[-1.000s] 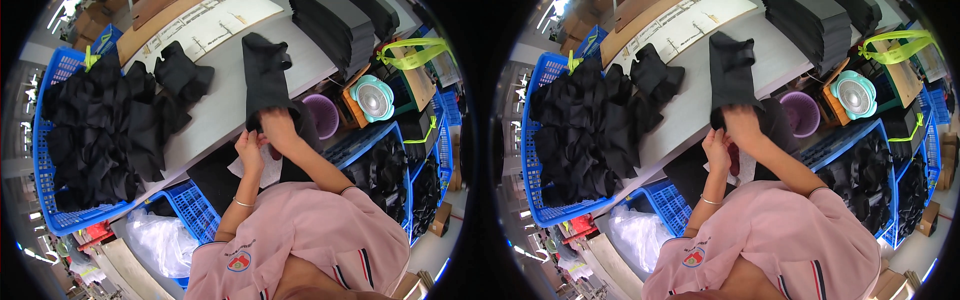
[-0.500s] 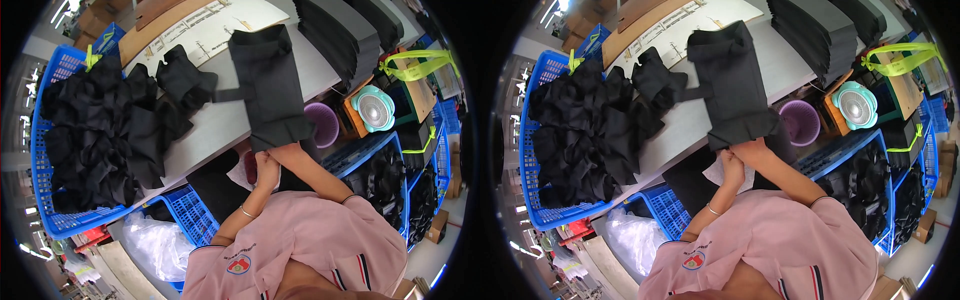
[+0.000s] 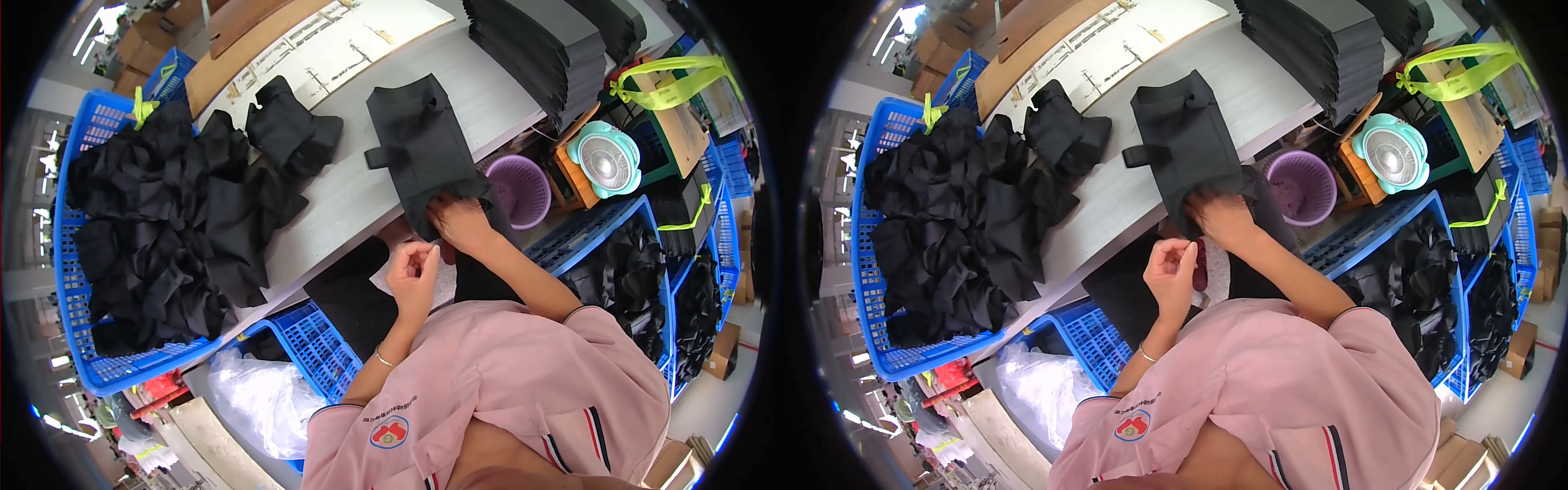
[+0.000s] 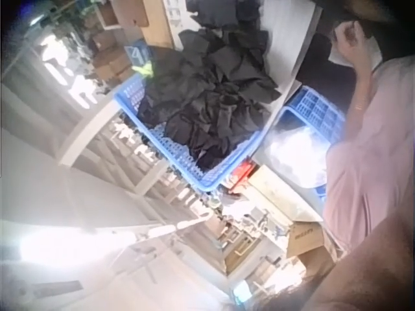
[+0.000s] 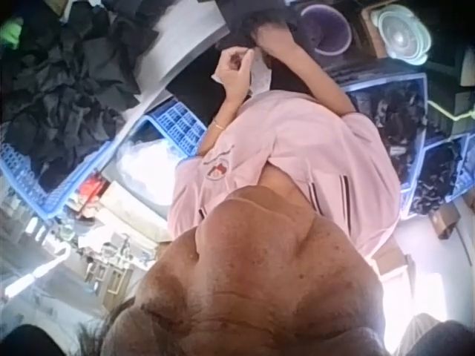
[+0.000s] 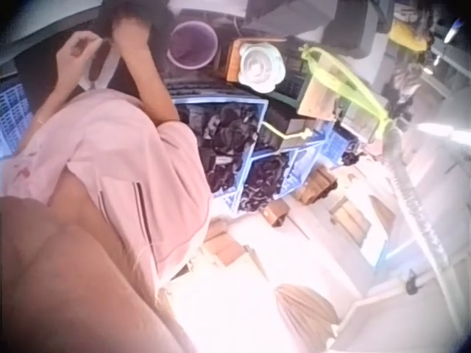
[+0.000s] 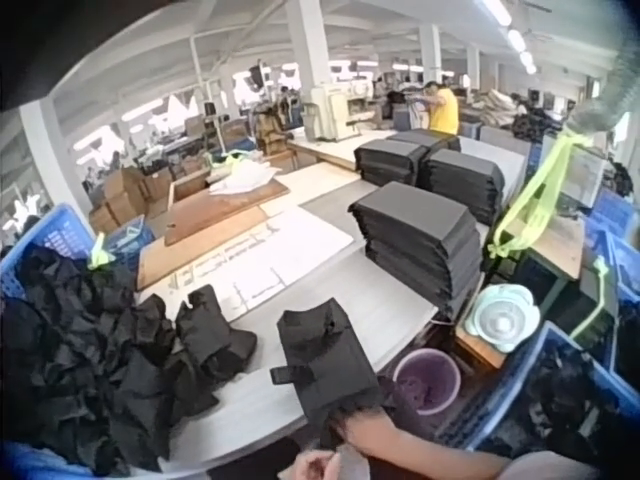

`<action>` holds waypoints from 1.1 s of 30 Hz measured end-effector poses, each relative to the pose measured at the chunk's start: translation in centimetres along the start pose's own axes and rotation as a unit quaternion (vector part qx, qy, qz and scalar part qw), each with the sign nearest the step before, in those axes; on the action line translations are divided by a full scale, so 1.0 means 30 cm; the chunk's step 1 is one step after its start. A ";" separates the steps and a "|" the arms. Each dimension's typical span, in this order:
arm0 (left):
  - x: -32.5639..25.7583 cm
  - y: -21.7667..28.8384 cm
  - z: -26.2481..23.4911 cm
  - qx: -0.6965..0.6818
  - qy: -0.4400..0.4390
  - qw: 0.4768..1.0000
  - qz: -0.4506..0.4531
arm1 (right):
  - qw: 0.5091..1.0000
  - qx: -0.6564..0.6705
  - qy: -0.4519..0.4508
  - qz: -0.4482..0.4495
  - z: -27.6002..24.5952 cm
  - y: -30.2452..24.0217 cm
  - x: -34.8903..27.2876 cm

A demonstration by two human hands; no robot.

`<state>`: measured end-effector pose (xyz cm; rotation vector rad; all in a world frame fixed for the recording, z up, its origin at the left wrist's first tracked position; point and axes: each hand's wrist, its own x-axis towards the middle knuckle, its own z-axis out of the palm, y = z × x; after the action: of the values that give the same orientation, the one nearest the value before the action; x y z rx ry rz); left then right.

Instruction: Inspecting and preparing black fabric components at a factory workbench.

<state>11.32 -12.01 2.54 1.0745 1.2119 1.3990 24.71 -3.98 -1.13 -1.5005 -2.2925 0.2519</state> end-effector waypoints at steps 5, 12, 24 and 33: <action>0.079 -0.008 -0.057 -0.196 0.050 0.967 -0.157 | 0.998 0.036 -0.054 -0.023 -0.080 -0.070 -0.104; 0.081 -0.052 -0.084 -0.223 0.024 0.947 -0.231 | 0.884 0.467 0.026 0.026 -0.330 -0.104 -0.254; -0.057 -0.052 -0.100 -0.253 -0.067 0.951 -0.166 | 0.374 0.886 -0.081 0.261 -0.273 -0.025 -0.226; 0.003 0.042 -0.248 -0.058 -0.092 0.989 -0.100 | 0.935 0.244 0.258 0.009 -0.472 0.068 -0.248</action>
<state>3.85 -13.07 2.90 0.9513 1.0591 1.1747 34.90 -10.75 9.36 -1.1592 -1.6467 0.3522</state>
